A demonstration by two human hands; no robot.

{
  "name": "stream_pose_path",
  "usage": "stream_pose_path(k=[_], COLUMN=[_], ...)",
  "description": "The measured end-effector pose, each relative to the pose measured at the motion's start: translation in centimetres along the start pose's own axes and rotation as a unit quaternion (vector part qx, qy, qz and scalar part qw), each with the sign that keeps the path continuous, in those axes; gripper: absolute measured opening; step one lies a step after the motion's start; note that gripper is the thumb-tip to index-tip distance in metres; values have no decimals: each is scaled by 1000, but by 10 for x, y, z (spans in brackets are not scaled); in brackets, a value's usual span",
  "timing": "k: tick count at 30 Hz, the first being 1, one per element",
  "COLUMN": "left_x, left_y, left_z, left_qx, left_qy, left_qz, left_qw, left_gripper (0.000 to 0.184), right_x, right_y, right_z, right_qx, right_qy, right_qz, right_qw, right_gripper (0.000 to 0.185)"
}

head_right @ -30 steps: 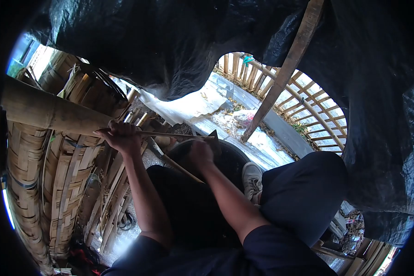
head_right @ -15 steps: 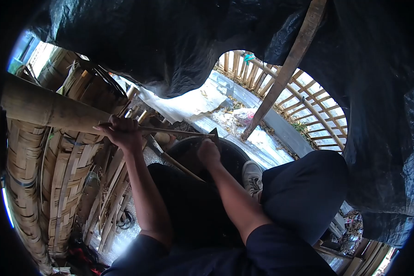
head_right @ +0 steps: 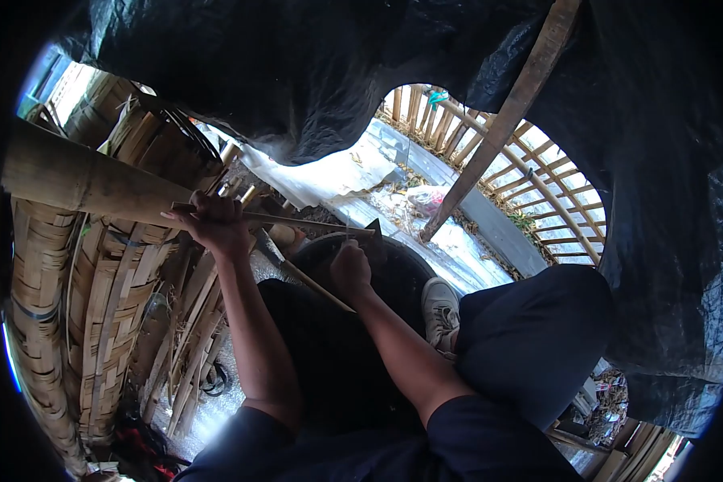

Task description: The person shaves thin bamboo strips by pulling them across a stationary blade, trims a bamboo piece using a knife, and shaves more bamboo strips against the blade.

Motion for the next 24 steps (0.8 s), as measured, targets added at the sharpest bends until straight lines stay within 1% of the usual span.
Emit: stream_pose_path(k=[1, 2, 3, 4, 5, 7, 8, 9, 10, 11, 12, 14, 15, 16, 17, 18, 20, 21, 22, 23, 24], left_x=[2, 2, 2, 4, 5, -2, -7, -12, -13, -7, -1, 10, 10, 7, 4, 0, -8, -7, 1, 11, 15], left_y=[1, 2, 2, 1, 0, 1, -2, -2, 2, 5, 4, 6, 6, 5, 4, 3, -2, -3, 2, 6, 6], left_z=[1, 2, 3, 2, 3, 1, 1, 0, -1, -3, -3, 3, 4, 2, 2, 4, 3, 4, 4, 3, 2], left_qx=[-5, -9, -7, 0, 4, 1, 2, 4, -2, -9, -8, -18, -20, -15, -10, -13, -7, -4, -18, -32, -31], left_qy=[-16, -33, -34, -24, -15, -37, -57, -57, -16, 26, 29, 18, 15, 2, -13, -17, -58, -54, -1, 51, 53], left_qz=[-4, -8, -8, -5, -2, -9, -11, -11, -2, 7, 9, -2, -2, -13, -24, -26, -38, -36, -12, 12, 13], left_qw=[1000, 999, 999, 1000, 1000, 999, 998, 998, 1000, 1000, 999, 1000, 1000, 1000, 1000, 999, 998, 998, 1000, 998, 998], left_gripper=[67, 67, 67, 67, 67, 67, 67, 67, 65, 64, 64, 63, 63, 64, 64, 64, 65, 65, 65, 65, 65], right_x=[6, 3, -12, -21, -13, 0, -2, 4, 17, 25, 20, 2, -1, -3, -5, -4, -8, -4, 17, 31, 29], right_y=[-12, -2, 13, 23, 34, 51, 39, 11, -23, -38, -33, -23, 1, 39, 59, 55, 36, 10, -33, -53, -48], right_z=[0, 11, 27, 32, 33, 37, 35, 25, 16, 12, 15, 31, 38, 41, 42, 42, 35, 25, 9, 1, 5], right_qx=[9, 9, 88, 165, 164, 82, 124, 122, 106, 91, 90, 138, 140, 129, 119, 122, 171, 168, 152, 136, 135], right_qy=[-10, -9, -24, -40, -38, -89, -89, -90, -63, -36, -40, -30, -28, -47, -65, -60, -8, -11, 4, 22, 19], right_qz=[21, 21, -54, -127, -128, -91, -97, -96, -43, 10, 9, -44, -43, -44, -46, -45, -63, -63, 6, 76, 76], right_qw=[1000, 1000, 994, 977, 977, 988, 983, 984, 991, 995, 995, 989, 989, 990, 990, 990, 983, 984, 988, 988, 988], right_gripper=[24, 24, 25, 28, 28, 29, 31, 31, 31, 31, 31, 31, 31, 29, 27, 27, 27, 27, 27, 27, 27])
Point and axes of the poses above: each hand's wrist, its own z-axis towards the middle knuckle, its own x-axis out of the back of the hand, y = z × x, the point moved 9 cm from there along z, towards the middle knuckle
